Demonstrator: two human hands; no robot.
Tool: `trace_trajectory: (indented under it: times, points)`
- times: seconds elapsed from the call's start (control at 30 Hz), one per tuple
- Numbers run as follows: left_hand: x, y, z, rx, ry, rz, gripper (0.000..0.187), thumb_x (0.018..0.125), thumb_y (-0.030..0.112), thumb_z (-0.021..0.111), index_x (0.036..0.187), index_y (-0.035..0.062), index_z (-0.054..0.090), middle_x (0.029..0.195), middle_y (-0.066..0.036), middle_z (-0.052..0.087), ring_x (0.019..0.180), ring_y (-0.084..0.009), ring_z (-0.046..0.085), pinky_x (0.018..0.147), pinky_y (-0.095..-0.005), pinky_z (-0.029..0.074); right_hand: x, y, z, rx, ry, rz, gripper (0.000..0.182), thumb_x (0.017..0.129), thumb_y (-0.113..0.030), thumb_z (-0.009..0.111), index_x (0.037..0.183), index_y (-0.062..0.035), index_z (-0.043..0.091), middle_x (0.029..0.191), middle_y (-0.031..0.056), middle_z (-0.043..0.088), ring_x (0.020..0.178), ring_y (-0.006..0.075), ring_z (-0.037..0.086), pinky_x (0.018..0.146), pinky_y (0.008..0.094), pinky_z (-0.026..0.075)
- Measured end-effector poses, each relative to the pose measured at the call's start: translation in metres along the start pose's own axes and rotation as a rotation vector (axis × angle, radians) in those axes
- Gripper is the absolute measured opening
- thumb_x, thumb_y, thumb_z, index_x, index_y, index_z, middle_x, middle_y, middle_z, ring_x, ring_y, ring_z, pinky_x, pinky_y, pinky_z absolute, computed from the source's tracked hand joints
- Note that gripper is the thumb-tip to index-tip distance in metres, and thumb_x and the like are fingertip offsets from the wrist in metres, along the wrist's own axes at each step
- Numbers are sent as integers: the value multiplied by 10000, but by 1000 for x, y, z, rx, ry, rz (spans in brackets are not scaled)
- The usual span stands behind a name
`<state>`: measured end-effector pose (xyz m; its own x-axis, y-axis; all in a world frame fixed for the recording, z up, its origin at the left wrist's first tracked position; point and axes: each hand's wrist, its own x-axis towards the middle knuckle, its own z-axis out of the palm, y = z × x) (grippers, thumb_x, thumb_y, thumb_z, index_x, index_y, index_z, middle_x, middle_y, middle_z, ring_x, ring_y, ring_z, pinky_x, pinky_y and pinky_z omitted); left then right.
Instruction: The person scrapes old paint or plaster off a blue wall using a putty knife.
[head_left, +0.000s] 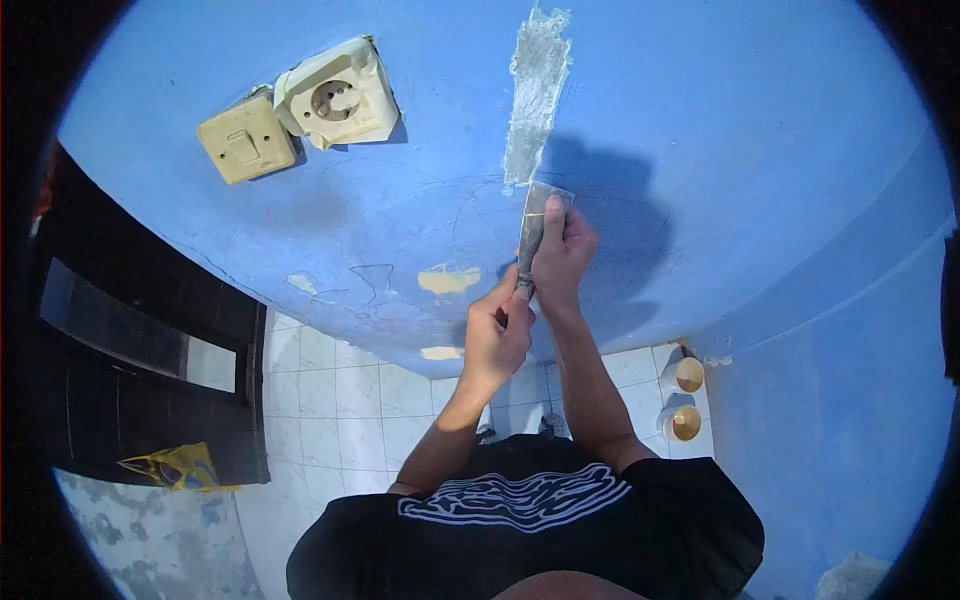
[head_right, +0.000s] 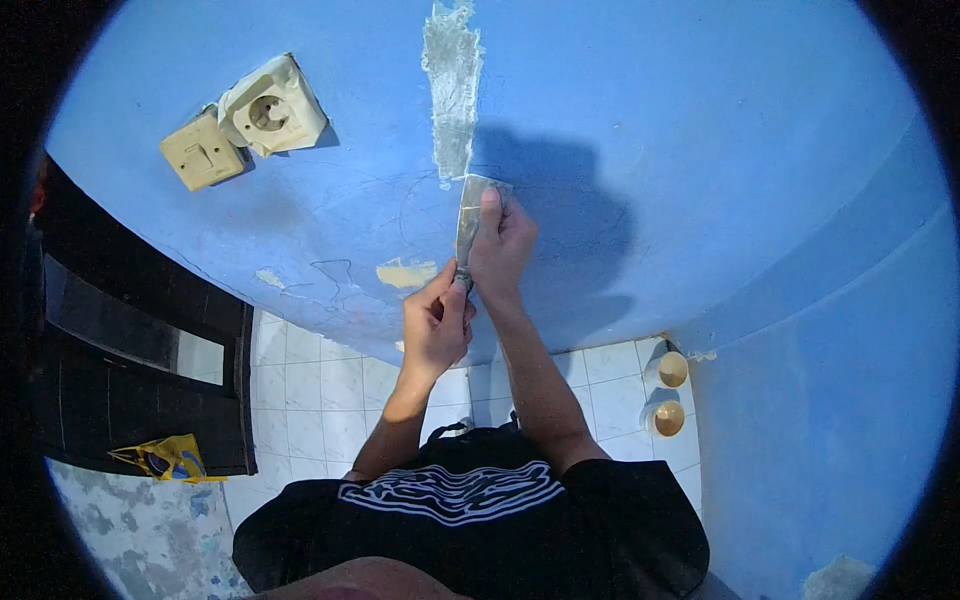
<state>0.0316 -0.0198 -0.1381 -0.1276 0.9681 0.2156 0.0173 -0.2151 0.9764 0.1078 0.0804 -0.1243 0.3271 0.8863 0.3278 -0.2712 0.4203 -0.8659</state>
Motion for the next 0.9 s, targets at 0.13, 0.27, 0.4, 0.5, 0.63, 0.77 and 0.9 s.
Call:
trace_trajectory:
  times: [0.13,0.27,0.4,0.5,0.63,0.77,0.9]
  points:
    - [-5,-3,3,27,22,37,381,1046,135,493,1398,-8,530,651,23,518,509,-32,455,429,-206,380,-1,5,-6,-85,-1,-12,378,1037,-254,545,757,-5,590,637,-48,523,606,47,423,512,283,348]
    - [-2,4,-4,14,-53,-75,382,1044,130,500,1398,-10,528,656,21,522,514,-30,459,435,-205,382,-6,-6,0,-45,49,13,377,1035,-249,548,753,-3,595,638,-51,517,610,50,416,514,284,345]
    - [-10,-29,-1,126,33,89,386,1037,92,501,1402,-33,513,678,16,530,524,-28,460,442,-209,379,-10,15,-8,-98,34,-11,372,1035,-246,549,764,1,614,653,-36,550,624,56,426,527,284,360]
    - [-7,-20,-5,129,27,44,382,1028,66,509,1393,-43,519,694,9,541,550,-29,463,466,-207,382,-11,16,-3,-98,60,-49,373,1039,-255,541,783,3,626,674,-23,577,640,61,443,542,287,378]
    - [-6,-26,-6,222,39,94,363,1015,43,523,1361,-62,544,713,-4,563,602,-32,471,522,-207,392,-12,22,-8,-174,68,-23,384,1050,-266,517,808,9,634,702,-20,590,665,65,465,566,287,401]
    - [-9,-17,-17,317,13,175,354,1013,42,523,1346,-72,552,704,0,565,619,-31,473,536,-209,385,-19,16,0,-33,58,-22,374,1049,-264,516,841,21,638,716,-6,597,674,73,478,583,290,412]
    - [-3,-11,-23,249,-14,75,358,1021,96,543,1341,-65,562,674,20,547,604,-32,479,527,-211,393,-18,20,2,-45,90,28,365,1042,-267,527,851,28,627,715,16,597,671,89,481,595,306,418]
